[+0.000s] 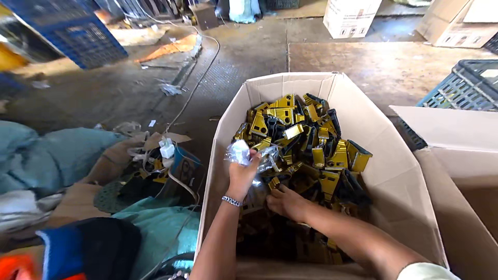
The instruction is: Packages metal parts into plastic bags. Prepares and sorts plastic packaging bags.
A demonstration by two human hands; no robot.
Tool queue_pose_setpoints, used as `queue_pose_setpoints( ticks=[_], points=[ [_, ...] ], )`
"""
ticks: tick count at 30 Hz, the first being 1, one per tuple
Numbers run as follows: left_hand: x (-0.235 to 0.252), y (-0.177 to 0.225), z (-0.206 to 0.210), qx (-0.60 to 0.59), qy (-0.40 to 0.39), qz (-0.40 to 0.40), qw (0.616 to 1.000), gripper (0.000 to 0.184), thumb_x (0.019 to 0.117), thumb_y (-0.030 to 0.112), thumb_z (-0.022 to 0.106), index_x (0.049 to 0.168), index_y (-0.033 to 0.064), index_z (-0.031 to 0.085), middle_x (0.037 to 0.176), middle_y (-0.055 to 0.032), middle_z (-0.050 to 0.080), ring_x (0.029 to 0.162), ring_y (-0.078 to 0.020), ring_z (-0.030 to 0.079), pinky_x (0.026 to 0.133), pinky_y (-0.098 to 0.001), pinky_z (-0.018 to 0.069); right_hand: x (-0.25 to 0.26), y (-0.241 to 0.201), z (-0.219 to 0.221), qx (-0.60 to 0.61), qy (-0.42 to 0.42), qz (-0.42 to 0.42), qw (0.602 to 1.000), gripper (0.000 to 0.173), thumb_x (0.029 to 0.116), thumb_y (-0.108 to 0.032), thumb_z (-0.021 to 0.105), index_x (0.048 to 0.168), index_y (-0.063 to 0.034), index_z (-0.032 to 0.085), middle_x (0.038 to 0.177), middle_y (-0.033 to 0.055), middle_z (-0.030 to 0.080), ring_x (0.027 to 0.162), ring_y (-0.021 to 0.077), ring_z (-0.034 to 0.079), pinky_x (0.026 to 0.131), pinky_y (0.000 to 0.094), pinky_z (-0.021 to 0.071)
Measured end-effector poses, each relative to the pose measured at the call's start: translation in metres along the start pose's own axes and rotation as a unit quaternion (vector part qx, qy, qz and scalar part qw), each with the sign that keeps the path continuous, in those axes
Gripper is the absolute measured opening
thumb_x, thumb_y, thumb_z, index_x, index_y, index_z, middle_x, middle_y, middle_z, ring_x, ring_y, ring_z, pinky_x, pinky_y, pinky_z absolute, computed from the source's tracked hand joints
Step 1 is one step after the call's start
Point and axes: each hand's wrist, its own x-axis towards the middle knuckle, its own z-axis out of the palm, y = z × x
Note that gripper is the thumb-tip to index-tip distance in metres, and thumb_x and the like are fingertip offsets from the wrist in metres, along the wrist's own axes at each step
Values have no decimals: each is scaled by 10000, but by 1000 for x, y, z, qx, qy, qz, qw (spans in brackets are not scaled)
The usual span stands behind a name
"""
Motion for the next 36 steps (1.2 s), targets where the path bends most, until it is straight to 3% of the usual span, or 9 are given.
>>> queue_pose_setpoints(
  ticks=[3,7,11,16,19,22,27,32,36],
  points=[
    [-4,0,3,19,-18,-21,999,286,896,99,744,1129,-37,650,923,-48,685,818,-52,646,775,-237,546,-3,1,-12,9,-14,2,1000,277,1004,75,485,1203,41,674,1408,219,563,1342,461,480,1091,617,388],
    [-15,8,16,70,-88,-27,993,238,964,131,678,1139,-31,691,1055,-109,722,975,-75,668,912,-264,531,-3,-2,-1,-18,2,-22,1000,289,987,83,513,1198,15,698,1462,168,560,1374,428,478,1095,653,359],
    [-23,8,22,27,-83,-19,996,176,940,126,705,1066,4,693,960,-40,708,888,-43,661,842,-240,547,3,-17,-8,-1,-51,33,998,303,967,99,536,1223,34,683,1535,193,474,1442,448,374,1150,668,283],
    [-19,3,18,17,-40,40,998,183,929,66,668,1057,-65,650,941,-72,663,875,-42,615,819,-210,517,-74,-6,-55,178,60,161,969,246,941,-225,714,1051,-12,772,1450,251,521,1414,466,384,1178,660,229],
    [-25,13,25,2,-69,5,998,270,991,42,568,1228,-75,620,1128,-137,672,935,-66,632,843,-225,525,-129,7,-87,459,310,326,766,398,1007,-250,630,1195,99,592,1277,191,588,1177,239,565,980,410,478],
    [-35,11,41,-22,-72,14,997,251,964,74,630,1165,-76,632,1023,-91,690,836,-45,653,766,-220,561,-151,2,-108,625,405,255,617,665,904,-232,698,1454,-70,362,1240,147,631,1021,277,710,786,446,646],
    [-54,30,61,-205,-71,-80,973,186,910,-32,691,1075,-29,604,916,-39,681,848,-81,666,801,-249,575,-111,-14,-117,680,239,258,643,606,979,-54,644,1441,-110,255,1186,166,580,840,301,733,703,442,658],
    [-53,48,58,-253,-76,-149,953,110,991,-12,573,1090,-16,622,918,-58,671,770,-123,654,702,-276,575,-95,-2,-98,477,409,307,715,603,891,-166,761,1371,21,448,1243,197,598,1102,200,625,940,356,533],
    [-52,49,57,-276,-68,-120,951,93,947,-21,626,1033,14,629,917,-42,683,863,-108,666,813,-278,573,-88,-3,-106,631,342,247,651,657,893,-62,739,1431,-24,364,1164,147,582,941,218,705,783,383,639]
  ],
)
